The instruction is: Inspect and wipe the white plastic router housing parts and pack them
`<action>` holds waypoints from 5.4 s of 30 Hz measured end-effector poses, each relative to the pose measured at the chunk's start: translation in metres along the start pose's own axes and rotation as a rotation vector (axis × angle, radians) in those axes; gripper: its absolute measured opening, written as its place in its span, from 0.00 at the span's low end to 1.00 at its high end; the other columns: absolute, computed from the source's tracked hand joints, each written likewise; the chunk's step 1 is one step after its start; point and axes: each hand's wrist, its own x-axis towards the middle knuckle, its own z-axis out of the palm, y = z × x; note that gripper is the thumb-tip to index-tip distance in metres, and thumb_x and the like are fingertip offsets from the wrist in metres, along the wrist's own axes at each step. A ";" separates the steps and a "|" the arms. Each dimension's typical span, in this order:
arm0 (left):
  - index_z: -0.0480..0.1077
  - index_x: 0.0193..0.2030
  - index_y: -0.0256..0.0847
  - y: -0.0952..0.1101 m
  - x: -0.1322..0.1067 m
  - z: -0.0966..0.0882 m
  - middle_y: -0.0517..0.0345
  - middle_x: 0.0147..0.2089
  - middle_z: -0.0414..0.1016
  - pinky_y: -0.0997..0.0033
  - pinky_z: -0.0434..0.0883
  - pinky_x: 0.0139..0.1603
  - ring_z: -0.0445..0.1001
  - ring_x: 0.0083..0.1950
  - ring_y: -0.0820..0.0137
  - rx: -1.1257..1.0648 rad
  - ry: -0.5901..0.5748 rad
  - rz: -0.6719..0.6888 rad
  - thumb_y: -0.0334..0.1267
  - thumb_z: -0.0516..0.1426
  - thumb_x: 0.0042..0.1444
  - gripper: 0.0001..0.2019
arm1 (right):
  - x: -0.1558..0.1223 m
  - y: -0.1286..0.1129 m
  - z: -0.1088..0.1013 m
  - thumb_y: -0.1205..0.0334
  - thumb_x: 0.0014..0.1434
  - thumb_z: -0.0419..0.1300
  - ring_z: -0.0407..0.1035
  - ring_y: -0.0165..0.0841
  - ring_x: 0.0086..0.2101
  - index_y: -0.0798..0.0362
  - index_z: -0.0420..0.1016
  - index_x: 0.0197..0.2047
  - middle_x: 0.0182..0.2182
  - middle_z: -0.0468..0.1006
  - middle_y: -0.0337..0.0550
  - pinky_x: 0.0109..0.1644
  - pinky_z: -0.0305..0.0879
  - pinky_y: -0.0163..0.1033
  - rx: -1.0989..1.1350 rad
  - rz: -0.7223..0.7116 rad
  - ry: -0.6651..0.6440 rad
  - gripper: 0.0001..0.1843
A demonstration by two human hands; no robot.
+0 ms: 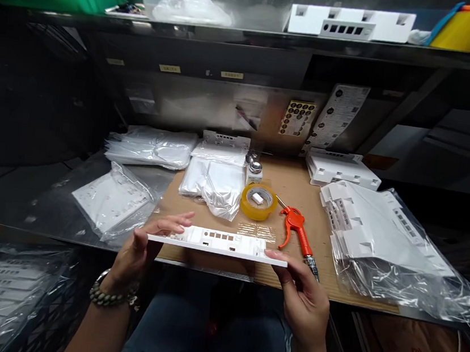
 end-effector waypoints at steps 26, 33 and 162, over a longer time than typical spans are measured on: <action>0.77 0.55 0.45 0.001 0.002 0.021 0.53 0.68 0.73 0.65 0.59 0.75 0.62 0.75 0.66 -0.701 0.784 -0.397 0.51 0.51 0.72 0.19 | -0.007 -0.002 0.021 0.71 0.62 0.67 0.84 0.45 0.44 0.47 0.84 0.47 0.43 0.87 0.41 0.57 0.80 0.54 0.009 -0.106 0.199 0.12; 0.57 0.74 0.31 -0.005 -0.016 -0.026 0.35 0.61 0.77 0.44 0.69 0.70 0.74 0.65 0.48 -1.135 0.235 -0.698 0.39 0.48 0.70 0.28 | 0.023 -0.003 0.015 0.73 0.68 0.57 0.78 0.44 0.56 0.43 0.79 0.59 0.53 0.84 0.43 0.62 0.76 0.57 0.026 -0.283 -0.374 0.22; 0.53 0.77 0.53 -0.031 -0.040 -0.035 0.53 0.73 0.65 0.44 0.45 0.78 0.52 0.78 0.53 -1.363 -0.095 -0.403 0.64 0.36 0.69 0.35 | 0.098 -0.026 0.068 0.61 0.68 0.63 0.76 0.34 0.41 0.49 0.84 0.46 0.40 0.80 0.44 0.44 0.77 0.39 -0.230 -0.129 -0.051 0.08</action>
